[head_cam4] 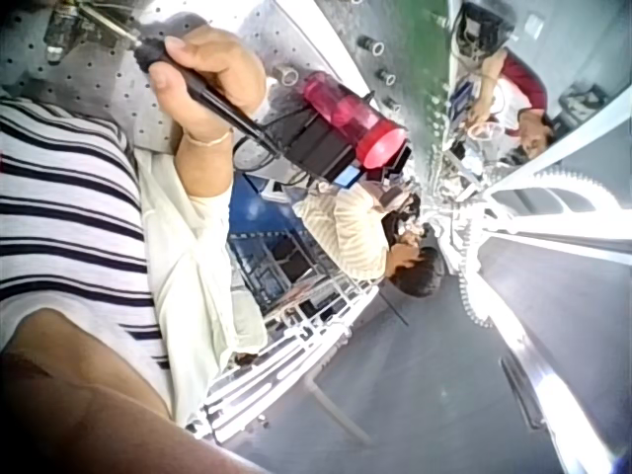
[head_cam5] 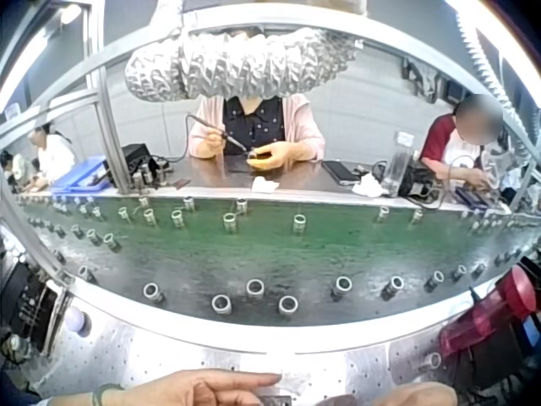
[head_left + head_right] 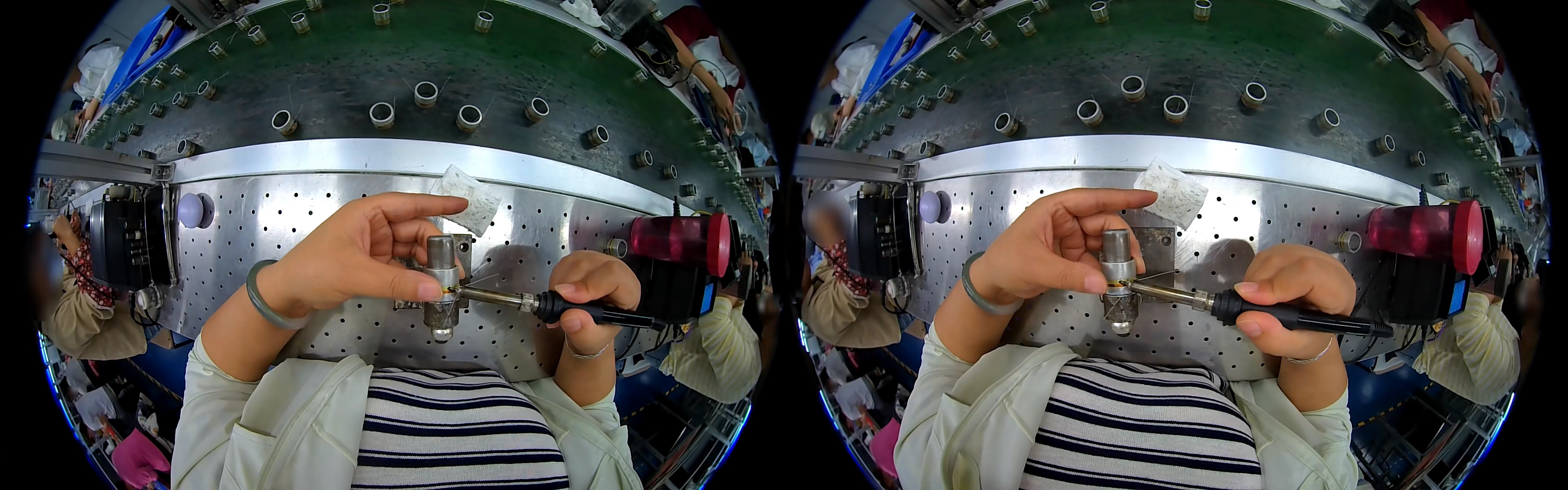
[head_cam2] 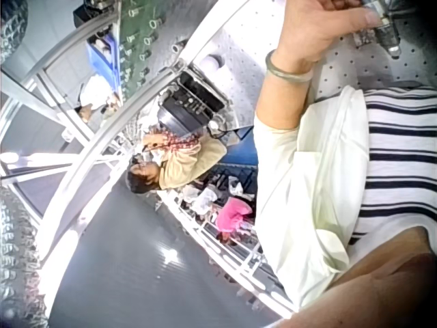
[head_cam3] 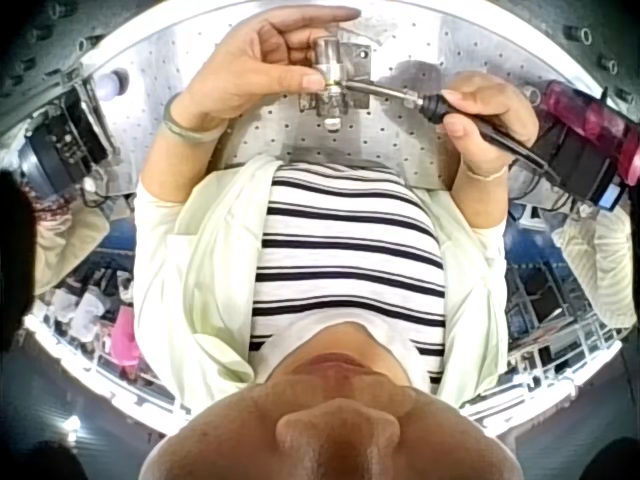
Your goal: The person uses a soldering iron to apply solder to small cylindrical metal components held in a fixture on a rotating assembly line. They repeatedly pick up components, solder them, and place them back onto the conveyor belt.
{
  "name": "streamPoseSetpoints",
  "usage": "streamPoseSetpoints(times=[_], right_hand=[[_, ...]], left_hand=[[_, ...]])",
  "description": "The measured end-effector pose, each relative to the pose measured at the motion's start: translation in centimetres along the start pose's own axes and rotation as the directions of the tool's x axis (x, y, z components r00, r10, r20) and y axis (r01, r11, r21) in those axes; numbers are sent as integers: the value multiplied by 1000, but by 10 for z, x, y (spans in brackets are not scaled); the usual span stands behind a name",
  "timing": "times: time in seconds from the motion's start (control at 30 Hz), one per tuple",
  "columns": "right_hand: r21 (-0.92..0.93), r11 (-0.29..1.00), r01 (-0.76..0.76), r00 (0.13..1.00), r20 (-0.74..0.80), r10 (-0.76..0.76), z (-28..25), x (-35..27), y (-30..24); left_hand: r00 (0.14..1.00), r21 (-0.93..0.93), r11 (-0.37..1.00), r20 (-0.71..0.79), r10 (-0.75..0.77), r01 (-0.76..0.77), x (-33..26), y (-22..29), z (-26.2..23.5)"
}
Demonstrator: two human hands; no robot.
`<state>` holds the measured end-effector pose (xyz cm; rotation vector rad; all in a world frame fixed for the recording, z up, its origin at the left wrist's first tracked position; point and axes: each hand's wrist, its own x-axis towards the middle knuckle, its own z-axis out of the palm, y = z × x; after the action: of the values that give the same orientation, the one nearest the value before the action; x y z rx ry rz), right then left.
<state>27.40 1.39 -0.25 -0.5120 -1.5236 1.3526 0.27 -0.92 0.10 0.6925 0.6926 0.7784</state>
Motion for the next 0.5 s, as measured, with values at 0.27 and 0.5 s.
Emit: streamPoseSetpoints(times=[0.27,0.5], right_hand=[[97,995,13,1000,-28,-10,-2,-2,2],[33,999,16,1000,9,-17,-2,0,2]], left_hand=[[1000,-1,1000,-23,1,-1,-1,3,4],[999,-4,1000,-35,6,-6,-2,2,6]])
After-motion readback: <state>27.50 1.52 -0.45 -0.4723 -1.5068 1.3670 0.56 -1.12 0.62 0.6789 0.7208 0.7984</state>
